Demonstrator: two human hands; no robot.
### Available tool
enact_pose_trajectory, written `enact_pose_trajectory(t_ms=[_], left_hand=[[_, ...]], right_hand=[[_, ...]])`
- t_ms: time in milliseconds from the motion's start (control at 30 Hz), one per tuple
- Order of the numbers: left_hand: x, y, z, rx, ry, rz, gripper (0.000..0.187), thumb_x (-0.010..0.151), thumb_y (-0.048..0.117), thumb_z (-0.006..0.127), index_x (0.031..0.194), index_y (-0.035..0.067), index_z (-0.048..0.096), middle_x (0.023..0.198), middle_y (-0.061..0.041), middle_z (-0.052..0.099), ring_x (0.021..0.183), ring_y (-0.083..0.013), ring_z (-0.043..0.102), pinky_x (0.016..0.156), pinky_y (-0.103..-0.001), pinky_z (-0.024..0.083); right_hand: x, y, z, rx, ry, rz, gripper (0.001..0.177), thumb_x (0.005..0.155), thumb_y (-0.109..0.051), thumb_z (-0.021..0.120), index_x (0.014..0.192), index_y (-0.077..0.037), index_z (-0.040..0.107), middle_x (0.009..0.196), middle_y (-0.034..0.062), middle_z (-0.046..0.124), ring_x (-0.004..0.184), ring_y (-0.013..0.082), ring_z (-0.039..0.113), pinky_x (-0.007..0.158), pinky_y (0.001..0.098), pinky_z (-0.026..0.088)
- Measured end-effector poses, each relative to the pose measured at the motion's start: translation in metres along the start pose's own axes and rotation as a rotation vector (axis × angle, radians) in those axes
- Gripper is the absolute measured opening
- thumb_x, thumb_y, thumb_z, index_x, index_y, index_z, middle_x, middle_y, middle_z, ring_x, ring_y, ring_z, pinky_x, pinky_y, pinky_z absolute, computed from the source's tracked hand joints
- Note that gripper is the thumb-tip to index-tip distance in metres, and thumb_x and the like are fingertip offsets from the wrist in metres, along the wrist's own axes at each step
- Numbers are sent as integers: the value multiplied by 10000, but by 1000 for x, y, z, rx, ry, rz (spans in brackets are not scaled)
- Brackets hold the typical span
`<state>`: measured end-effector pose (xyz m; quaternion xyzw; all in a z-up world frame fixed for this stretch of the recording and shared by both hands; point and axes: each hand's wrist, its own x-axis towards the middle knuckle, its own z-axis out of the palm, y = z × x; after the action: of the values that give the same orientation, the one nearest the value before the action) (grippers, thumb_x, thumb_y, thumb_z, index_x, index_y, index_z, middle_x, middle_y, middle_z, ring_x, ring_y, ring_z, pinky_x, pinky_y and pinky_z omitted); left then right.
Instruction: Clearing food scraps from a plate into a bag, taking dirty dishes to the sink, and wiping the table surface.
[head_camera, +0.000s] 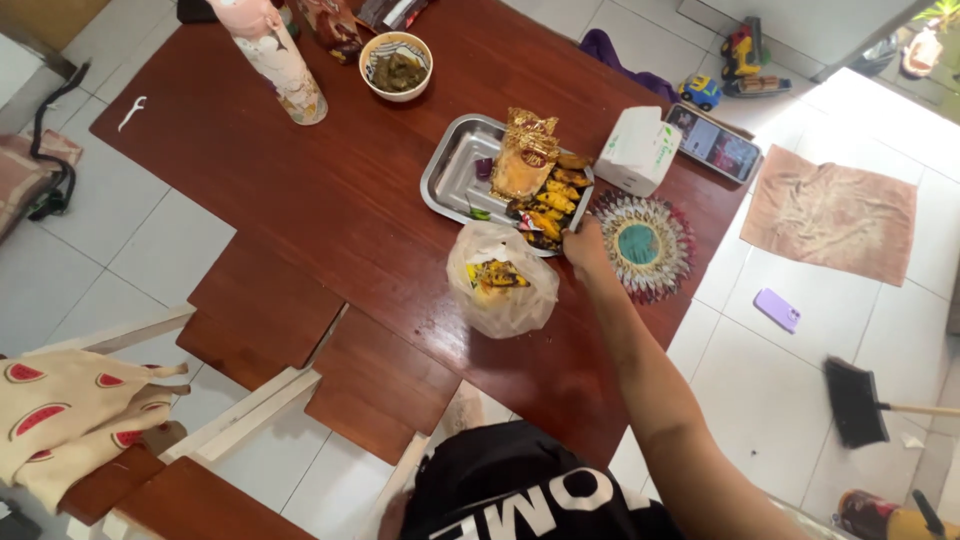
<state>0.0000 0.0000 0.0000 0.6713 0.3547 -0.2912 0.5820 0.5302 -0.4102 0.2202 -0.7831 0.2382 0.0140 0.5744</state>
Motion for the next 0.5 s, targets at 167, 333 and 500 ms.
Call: enact_pose_trajectory(t_ms=[167, 333, 500], left_hand=[[40, 126, -2, 38, -89, 97, 420, 960, 196, 390, 1090, 36, 756, 1114, -150, 775, 1048, -231, 726, 934, -318, 525], [-19, 236, -4, -86, -34, -57, 455, 1026, 298, 424, 1327, 62, 670, 1306, -168, 707, 1200, -285, 678, 1002, -372, 534], [-68, 331, -14, 1, -102, 107, 458, 1032, 414, 444, 1337, 156, 669, 1399, -24, 699, 1291, -181, 649, 1152, -343, 438]], right_hand=[[-40, -4, -16, 18, -20, 258, 358, 1015, -22, 486, 1372, -25, 473, 1367, 192, 614, 1224, 349, 614, 973, 449, 529], [-80, 27, -29, -60, 18, 265, 345, 1019, -111, 533, 1356, -46, 491, 1333, 155, 626, 1191, 325, 601, 970, 407, 478], [-114, 52, -36, -119, 60, 212, 330, 978, -112, 584, 1296, -27, 552, 1144, 121, 645, 1013, 280, 607, 878, 391, 473]])
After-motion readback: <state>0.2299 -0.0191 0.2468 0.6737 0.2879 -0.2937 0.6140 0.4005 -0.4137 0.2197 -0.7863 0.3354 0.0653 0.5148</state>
